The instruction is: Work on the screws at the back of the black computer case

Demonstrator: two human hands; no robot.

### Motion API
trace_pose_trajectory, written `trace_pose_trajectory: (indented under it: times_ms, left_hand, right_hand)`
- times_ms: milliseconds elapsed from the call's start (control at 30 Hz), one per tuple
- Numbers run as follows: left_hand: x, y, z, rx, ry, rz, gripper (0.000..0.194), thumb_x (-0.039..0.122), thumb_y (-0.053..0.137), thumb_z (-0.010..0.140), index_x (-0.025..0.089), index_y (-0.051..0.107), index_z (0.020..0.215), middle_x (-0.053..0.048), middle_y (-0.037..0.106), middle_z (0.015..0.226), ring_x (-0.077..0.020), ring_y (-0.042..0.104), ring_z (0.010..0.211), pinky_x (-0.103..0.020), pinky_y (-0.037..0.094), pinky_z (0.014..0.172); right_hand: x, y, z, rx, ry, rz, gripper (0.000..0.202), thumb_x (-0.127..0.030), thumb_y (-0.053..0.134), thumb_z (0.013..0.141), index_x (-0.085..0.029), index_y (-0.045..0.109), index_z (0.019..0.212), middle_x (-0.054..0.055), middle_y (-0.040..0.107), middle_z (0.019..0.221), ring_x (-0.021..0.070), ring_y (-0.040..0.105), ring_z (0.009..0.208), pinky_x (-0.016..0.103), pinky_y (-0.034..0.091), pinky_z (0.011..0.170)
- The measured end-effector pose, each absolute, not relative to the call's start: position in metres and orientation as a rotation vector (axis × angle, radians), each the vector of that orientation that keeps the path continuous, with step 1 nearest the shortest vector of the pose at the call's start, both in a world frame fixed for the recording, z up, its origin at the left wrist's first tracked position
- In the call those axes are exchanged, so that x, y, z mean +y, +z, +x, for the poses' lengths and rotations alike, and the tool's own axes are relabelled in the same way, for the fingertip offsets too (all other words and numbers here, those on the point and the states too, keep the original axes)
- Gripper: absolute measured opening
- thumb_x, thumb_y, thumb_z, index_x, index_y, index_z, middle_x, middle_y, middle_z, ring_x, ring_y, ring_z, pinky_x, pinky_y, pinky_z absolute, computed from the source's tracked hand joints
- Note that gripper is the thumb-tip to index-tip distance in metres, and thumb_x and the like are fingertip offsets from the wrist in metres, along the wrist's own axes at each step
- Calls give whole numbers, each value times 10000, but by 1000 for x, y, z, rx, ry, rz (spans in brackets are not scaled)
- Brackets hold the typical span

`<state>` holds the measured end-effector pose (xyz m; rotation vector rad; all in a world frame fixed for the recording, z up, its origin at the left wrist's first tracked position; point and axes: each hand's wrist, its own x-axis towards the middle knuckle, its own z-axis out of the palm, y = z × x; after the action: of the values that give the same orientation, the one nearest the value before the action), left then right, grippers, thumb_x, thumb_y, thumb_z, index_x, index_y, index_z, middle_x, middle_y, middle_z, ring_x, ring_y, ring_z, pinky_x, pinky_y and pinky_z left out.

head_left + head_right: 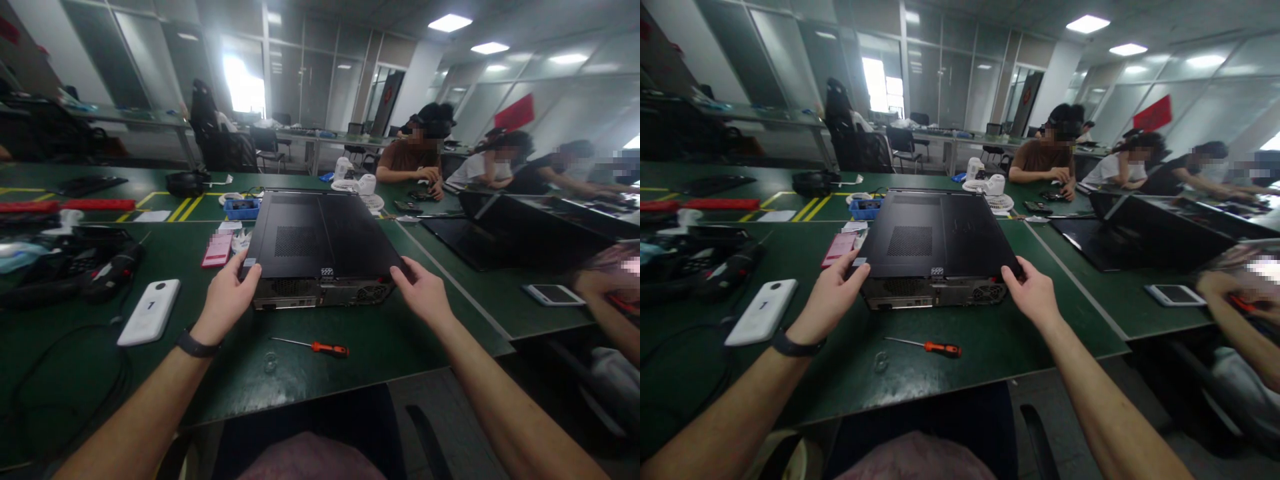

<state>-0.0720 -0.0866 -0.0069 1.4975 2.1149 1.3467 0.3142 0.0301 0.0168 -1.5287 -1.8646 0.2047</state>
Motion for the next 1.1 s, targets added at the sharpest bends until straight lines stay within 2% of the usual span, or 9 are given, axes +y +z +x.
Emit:
trace_pose_trajectory:
  times_ms: [133,267,367,467,567,700,767,833,1100]
  left_hand:
    - [-93,-3,-71,2105,1382,1433,574,509,592,946,238,623,1450,-79,733,1367,-296,684,1256,-449,517,1121]
    - [-94,-6,-72,1974,1450,1423,638,545,624,930,194,596,1462,-121,713,1394,-286,690,1253,-451,519,1132]
    - [-95,-7,-73,1963,1484,1439,679,564,641,923,173,571,1474,-157,675,1445,-298,667,1302,-476,504,1155]
    - [-97,-3,-72,2100,1459,1515,677,572,642,921,171,578,1463,-168,675,1443,-320,669,1301,-512,503,1155]
    - [-101,4,-68,2196,1416,1700,674,590,641,908,163,607,1429,-162,675,1445,-332,656,1321,-516,490,1172]
    - [-101,9,-64,2204,1369,1944,745,637,626,910,124,584,1448,-189,612,1520,-339,570,1430,-508,436,1229]
    - [-98,9,-64,2211,1317,2022,736,642,613,924,117,589,1439,-198,581,1551,-337,539,1462,-508,412,1249]
    - [-93,7,-66,2218,1262,2074,714,647,600,932,120,610,1413,-203,567,1564,-337,524,1476,-513,399,1258]
    - [-80,8,-69,2197,1122,2122,817,725,596,902,79,624,1402,-237,566,1551,-355,519,1476,-515,399,1254]
  right_hand:
    - [29,17,315,-1863,236,-1528,592,-635,609,895,-184,755,1251,100,810,904,276,750,777,410,608,751]
    - [36,19,316,-1855,234,-1524,539,-611,527,950,-187,766,1182,119,809,965,288,756,851,435,610,809]
    - [36,21,310,-1850,186,-1502,543,-582,485,981,-157,732,1211,170,786,1122,331,743,1025,509,587,949]
    - [23,22,298,-1902,-44,-1331,529,-520,516,987,-123,660,1304,233,679,1365,377,627,1302,588,471,1143]
    - [3,21,280,-1970,-304,-1100,468,-447,535,1012,-134,619,1349,236,640,1405,364,589,1352,575,475,1150]
    - [-4,14,253,-2011,-472,-985,451,-380,540,1013,-145,582,1396,225,557,1522,356,499,1462,549,445,1177]
    - [7,10,238,-2088,-519,-1041,435,-364,513,1014,-130,621,1365,218,598,1489,365,503,1453,537,426,1177]
    - [19,8,226,-2138,-534,-1134,389,-317,473,1016,-141,688,1288,192,700,1350,341,607,1310,518,410,1165]
    - [30,11,215,-2136,-507,-1231,429,-340,416,1049,-149,713,1293,155,720,1350,325,617,1270,458,412,1070]
